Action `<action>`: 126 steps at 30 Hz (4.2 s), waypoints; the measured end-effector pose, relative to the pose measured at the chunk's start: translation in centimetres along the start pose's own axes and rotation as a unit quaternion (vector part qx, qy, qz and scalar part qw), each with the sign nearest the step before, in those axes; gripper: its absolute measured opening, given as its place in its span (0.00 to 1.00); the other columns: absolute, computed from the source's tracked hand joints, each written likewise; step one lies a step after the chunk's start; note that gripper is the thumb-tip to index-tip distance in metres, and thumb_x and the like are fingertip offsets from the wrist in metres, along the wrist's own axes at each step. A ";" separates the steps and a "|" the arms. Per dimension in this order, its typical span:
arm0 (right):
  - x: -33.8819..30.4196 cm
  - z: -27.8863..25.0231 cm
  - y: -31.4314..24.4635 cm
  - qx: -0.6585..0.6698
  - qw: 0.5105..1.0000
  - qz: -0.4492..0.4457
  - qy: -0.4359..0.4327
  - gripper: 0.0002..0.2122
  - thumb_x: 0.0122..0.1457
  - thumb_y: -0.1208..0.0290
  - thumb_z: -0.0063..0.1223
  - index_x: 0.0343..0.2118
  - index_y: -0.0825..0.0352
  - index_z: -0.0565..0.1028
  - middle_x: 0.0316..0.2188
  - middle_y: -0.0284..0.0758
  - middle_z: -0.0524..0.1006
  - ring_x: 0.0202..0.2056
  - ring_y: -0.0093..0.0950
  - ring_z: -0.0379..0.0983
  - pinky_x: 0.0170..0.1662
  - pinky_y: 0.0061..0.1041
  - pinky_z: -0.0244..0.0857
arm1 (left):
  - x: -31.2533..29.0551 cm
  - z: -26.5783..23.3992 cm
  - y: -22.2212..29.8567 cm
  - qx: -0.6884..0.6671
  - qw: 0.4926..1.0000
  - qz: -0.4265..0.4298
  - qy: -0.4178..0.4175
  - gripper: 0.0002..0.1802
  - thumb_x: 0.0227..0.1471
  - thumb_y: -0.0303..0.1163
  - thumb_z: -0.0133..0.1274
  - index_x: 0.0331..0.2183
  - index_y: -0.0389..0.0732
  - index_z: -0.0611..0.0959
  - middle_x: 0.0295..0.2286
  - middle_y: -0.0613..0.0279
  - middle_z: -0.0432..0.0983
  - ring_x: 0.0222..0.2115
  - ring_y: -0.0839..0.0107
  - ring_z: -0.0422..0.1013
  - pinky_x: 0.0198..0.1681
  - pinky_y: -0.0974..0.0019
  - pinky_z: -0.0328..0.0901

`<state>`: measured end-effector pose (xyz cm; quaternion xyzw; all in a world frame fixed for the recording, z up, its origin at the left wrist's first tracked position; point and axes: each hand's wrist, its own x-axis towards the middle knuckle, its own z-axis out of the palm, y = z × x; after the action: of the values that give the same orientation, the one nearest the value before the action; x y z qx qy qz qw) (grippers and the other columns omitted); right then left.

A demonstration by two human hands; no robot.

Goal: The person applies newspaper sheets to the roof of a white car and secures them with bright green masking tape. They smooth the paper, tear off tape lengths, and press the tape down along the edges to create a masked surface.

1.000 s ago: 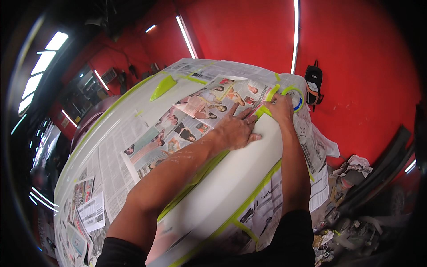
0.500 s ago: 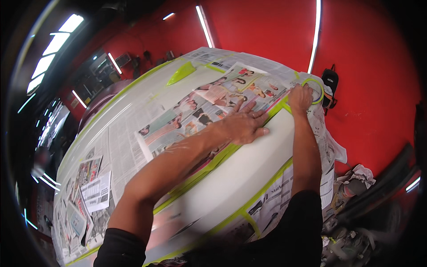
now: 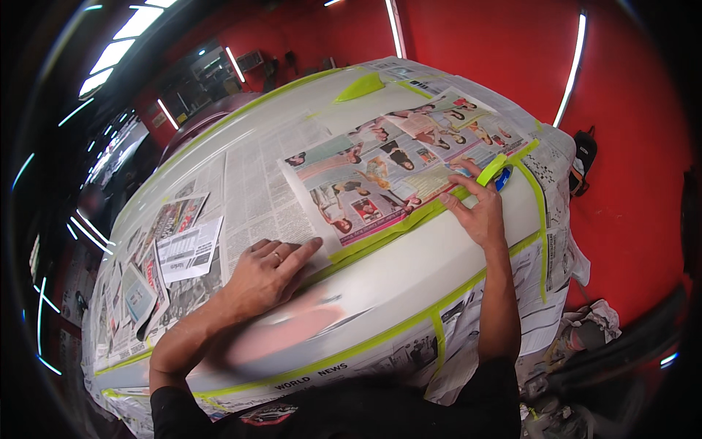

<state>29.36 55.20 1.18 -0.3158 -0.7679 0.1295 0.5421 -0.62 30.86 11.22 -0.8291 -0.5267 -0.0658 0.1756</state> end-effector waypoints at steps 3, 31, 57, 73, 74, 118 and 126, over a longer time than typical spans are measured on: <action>0.1 -0.1 0.6 0.006 0.999 -0.010 -0.042 0.20 0.51 0.61 0.67 0.44 0.66 0.79 0.54 0.38 0.73 0.57 0.42 0.64 0.60 0.41 0.57 | 1.5 0.5 0.5 0.045 0.998 0.040 0.007 0.33 0.50 0.41 0.57 0.57 0.44 0.71 0.32 0.59 0.77 0.34 0.61 0.76 0.40 0.58 0.70; 0.2 0.5 -0.1 -0.129 0.985 0.042 -0.105 0.30 0.49 0.39 0.61 0.48 0.59 0.79 0.53 0.41 0.74 0.60 0.41 0.60 0.61 0.46 0.49 | 5.2 1.2 0.2 -0.064 0.985 0.056 0.152 0.19 0.42 0.30 0.63 0.41 0.48 0.85 0.25 0.65 0.75 0.27 0.64 0.73 0.32 0.60 0.69; 0.2 0.1 -1.7 -0.154 0.983 0.029 -0.098 0.29 0.44 0.44 0.69 0.44 0.61 0.80 0.52 0.39 0.73 0.57 0.40 0.62 0.59 0.42 0.53 | 2.6 4.0 3.1 -0.234 0.965 -0.076 0.087 0.16 0.45 0.23 0.60 0.40 0.44 0.85 0.28 0.57 0.74 0.28 0.60 0.73 0.32 0.60 0.70; 0.5 0.2 -1.5 -0.165 0.973 0.070 -0.145 0.36 0.40 0.37 0.67 0.48 0.59 0.79 0.55 0.43 0.72 0.61 0.45 0.57 0.62 0.48 0.48 | 2.7 4.2 3.0 -0.157 0.980 -0.061 0.103 0.16 0.40 0.26 0.63 0.36 0.47 0.87 0.40 0.53 0.70 0.32 0.61 0.72 0.35 0.58 0.70; 0.7 0.1 -1.7 -0.172 0.971 0.072 -0.149 0.36 0.39 0.36 0.67 0.48 0.59 0.79 0.55 0.44 0.72 0.61 0.45 0.57 0.62 0.48 0.48 | 2.7 4.1 3.1 -0.159 0.980 -0.065 0.099 0.15 0.40 0.26 0.63 0.36 0.46 0.87 0.40 0.53 0.70 0.32 0.61 0.72 0.35 0.58 0.70; 5.2 0.6 -5.3 -0.185 0.909 0.076 -0.365 0.43 0.35 0.45 0.73 0.51 0.73 0.74 0.49 0.54 0.75 0.56 0.51 0.66 0.59 0.45 0.59 | 3.0 3.1 -0.5 0.078 0.972 0.171 0.138 0.16 0.42 0.31 0.56 0.37 0.40 0.84 0.42 0.59 0.74 0.43 0.65 0.72 0.45 0.61 0.70; 3.3 0.9 -5.7 -0.157 0.927 0.055 -0.337 0.43 0.38 0.49 0.71 0.56 0.73 0.71 0.55 0.57 0.70 0.63 0.57 0.54 0.64 0.44 0.54 | 3.1 3.0 -0.6 0.069 0.970 0.157 0.174 0.15 0.43 0.31 0.56 0.37 0.41 0.84 0.42 0.61 0.74 0.43 0.65 0.72 0.45 0.61 0.70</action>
<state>25.84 53.04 6.43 -0.3764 -0.8973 0.1356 0.1867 -0.05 34.84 9.53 -0.8629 -0.3548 -0.1443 0.3296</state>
